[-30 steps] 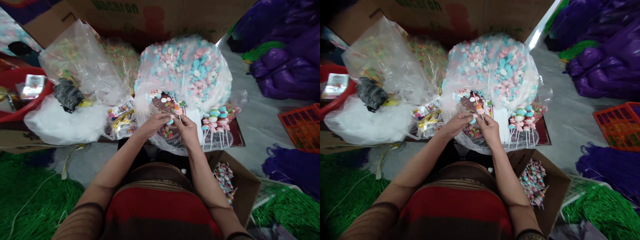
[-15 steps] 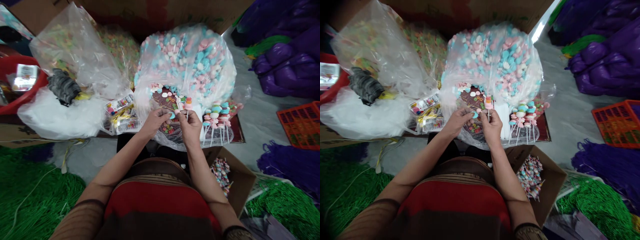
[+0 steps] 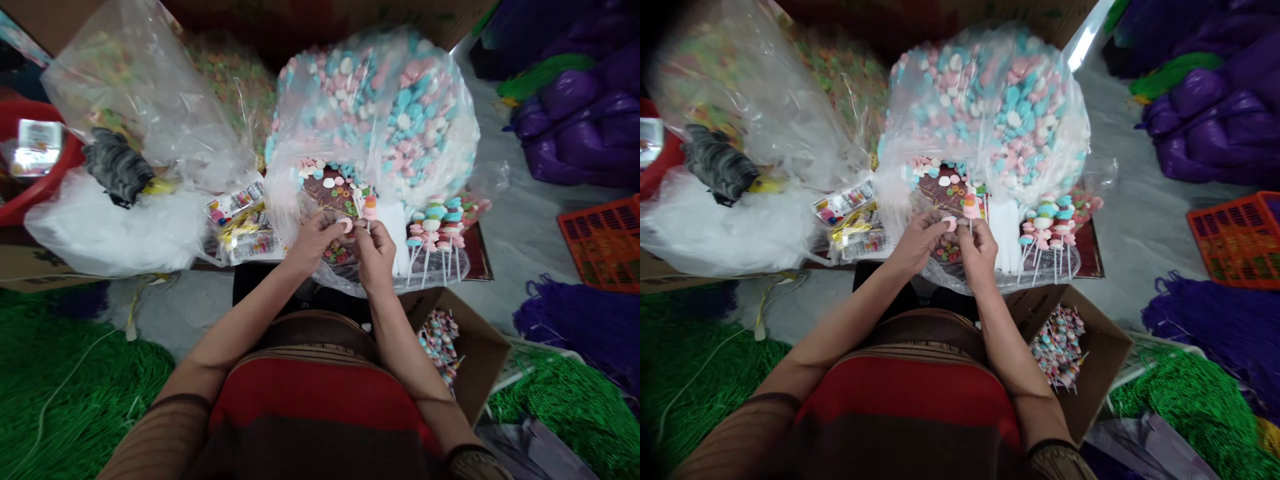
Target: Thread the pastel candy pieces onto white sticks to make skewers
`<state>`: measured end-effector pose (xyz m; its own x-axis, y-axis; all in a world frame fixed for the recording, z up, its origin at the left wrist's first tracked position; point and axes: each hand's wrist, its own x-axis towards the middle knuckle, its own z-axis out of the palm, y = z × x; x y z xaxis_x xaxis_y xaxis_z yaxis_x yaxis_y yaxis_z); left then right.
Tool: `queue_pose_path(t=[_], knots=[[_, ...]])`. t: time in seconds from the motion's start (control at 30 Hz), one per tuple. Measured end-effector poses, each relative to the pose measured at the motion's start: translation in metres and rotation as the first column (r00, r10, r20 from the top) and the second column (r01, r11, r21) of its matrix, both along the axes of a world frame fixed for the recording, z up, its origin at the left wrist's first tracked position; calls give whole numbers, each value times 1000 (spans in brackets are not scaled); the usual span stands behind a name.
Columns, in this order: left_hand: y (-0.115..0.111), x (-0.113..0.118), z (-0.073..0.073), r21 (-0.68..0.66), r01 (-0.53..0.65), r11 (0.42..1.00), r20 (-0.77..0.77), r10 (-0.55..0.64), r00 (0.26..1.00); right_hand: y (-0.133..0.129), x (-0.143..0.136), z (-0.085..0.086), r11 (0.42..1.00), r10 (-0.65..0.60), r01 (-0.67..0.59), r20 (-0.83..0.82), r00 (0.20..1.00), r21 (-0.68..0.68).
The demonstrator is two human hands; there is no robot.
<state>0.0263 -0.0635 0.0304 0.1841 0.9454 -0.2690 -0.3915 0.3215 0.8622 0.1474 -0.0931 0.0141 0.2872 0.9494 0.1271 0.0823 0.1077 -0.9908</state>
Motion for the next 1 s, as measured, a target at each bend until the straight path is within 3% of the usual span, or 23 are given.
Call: queue_pose_path(t=[0.1,0.2,0.37,0.5,0.6,0.77,1.0], knots=[[-1,0,-5,99,-12,995,-54,17,998,0,-1,0,991,41,-58,-138,990,-123],[-2,-1,-12,143,13,990,-94,1,996,2,1,-2,988,75,-93,-148,986,-124],[-2,-5,-16,92,119,989,-84,-112,990,6,2,-7,997,20,-25,-76,997,-69],[0,-5,-7,-10,16,1000,-51,-16,999,-2,9,3,992,10,-13,-25,1000,-124],[5,-8,-2,-40,-48,998,-70,45,997,-22,19,18,970,93,-109,-84,992,-219],[11,-12,-9,57,-115,992,-140,122,983,-58,27,32,871,345,-342,-56,937,-353],[9,-13,-13,105,-62,993,-199,82,977,-59,26,25,875,397,-332,129,909,-352]])
